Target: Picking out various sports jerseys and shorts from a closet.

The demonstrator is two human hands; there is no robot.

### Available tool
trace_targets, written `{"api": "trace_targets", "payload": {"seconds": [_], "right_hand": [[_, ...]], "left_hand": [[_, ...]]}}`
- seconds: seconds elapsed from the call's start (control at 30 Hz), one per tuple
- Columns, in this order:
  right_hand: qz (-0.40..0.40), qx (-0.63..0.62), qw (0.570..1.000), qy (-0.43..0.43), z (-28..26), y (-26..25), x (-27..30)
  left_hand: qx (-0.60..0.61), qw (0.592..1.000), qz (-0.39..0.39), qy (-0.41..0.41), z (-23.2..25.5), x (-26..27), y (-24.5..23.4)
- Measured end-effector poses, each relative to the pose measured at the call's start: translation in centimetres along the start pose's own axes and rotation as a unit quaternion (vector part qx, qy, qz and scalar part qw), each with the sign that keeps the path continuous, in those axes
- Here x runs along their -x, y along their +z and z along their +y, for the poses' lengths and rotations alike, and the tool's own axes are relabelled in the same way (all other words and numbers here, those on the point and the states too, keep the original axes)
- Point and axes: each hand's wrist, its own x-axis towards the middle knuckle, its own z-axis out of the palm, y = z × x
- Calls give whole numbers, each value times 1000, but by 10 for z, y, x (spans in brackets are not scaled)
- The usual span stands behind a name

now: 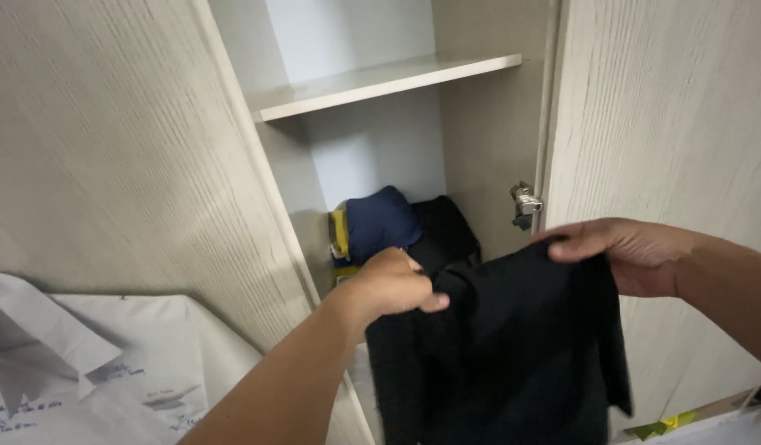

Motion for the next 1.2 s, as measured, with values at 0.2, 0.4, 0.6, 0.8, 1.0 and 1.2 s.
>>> {"api": "trace_targets", "payload": {"seconds": [0.2,0.4,0.6,0.8,1.0,1.2], "right_hand": [[-62,267,947,171,10,-15,-17],[-104,459,880,66,35,64,0],[-137,249,949,135,54,72,-24],[-44,-61,987,140,45,88,-18],[-36,-139,988,51,55,74,-47],[-119,-272,955,6,23,114,-30]], "left_hand": [[-34,999,16,17,6,-21,-19],[-116,987,-83,70,29,-6,-24],[-160,983,87,25,6,-8,-41],[-52,982,178,-43,-98,-72,13],[526,823,10,-213,-97,-32,74],[800,583,-128,-64,-92,-72,117]]}}
